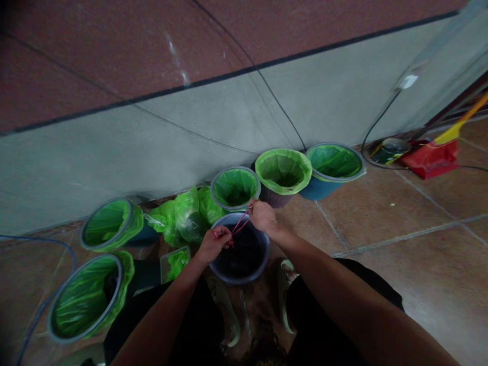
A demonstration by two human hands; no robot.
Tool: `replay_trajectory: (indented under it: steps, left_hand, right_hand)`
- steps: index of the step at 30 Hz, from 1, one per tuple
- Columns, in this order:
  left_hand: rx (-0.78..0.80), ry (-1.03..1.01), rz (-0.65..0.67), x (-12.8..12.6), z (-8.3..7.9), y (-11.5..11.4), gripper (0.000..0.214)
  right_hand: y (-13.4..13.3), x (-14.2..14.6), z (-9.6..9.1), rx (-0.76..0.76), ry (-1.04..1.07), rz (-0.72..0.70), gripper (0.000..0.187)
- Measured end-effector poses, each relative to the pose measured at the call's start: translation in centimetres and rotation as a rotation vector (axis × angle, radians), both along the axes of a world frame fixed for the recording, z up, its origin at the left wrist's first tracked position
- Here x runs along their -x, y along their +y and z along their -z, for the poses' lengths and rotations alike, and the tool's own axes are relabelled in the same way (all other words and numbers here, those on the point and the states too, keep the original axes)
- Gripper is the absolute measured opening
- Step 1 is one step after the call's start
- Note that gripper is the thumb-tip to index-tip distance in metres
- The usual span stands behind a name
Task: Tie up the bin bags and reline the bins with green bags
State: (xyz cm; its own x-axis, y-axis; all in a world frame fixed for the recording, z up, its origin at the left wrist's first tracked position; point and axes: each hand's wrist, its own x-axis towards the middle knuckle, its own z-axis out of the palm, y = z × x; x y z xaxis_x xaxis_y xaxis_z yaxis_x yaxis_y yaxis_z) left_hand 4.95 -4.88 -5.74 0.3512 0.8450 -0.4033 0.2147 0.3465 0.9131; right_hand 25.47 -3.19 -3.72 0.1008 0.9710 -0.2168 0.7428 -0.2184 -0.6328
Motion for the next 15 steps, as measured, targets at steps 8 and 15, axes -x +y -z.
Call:
replay_trajectory:
  steps: [8, 15]
  left_hand:
    - [0.037, -0.038, -0.097, 0.0, 0.0, 0.3, 0.010]
    - [0.061, -0.098, -0.138, 0.2, -0.1, 0.2, 0.020]
  right_hand:
    - [-1.2, 2.6, -1.2, -0.178, 0.024, -0.118, 0.020]
    - [-3.4, 4.6, 1.8, 0.328, 0.589, -0.153, 0.015]
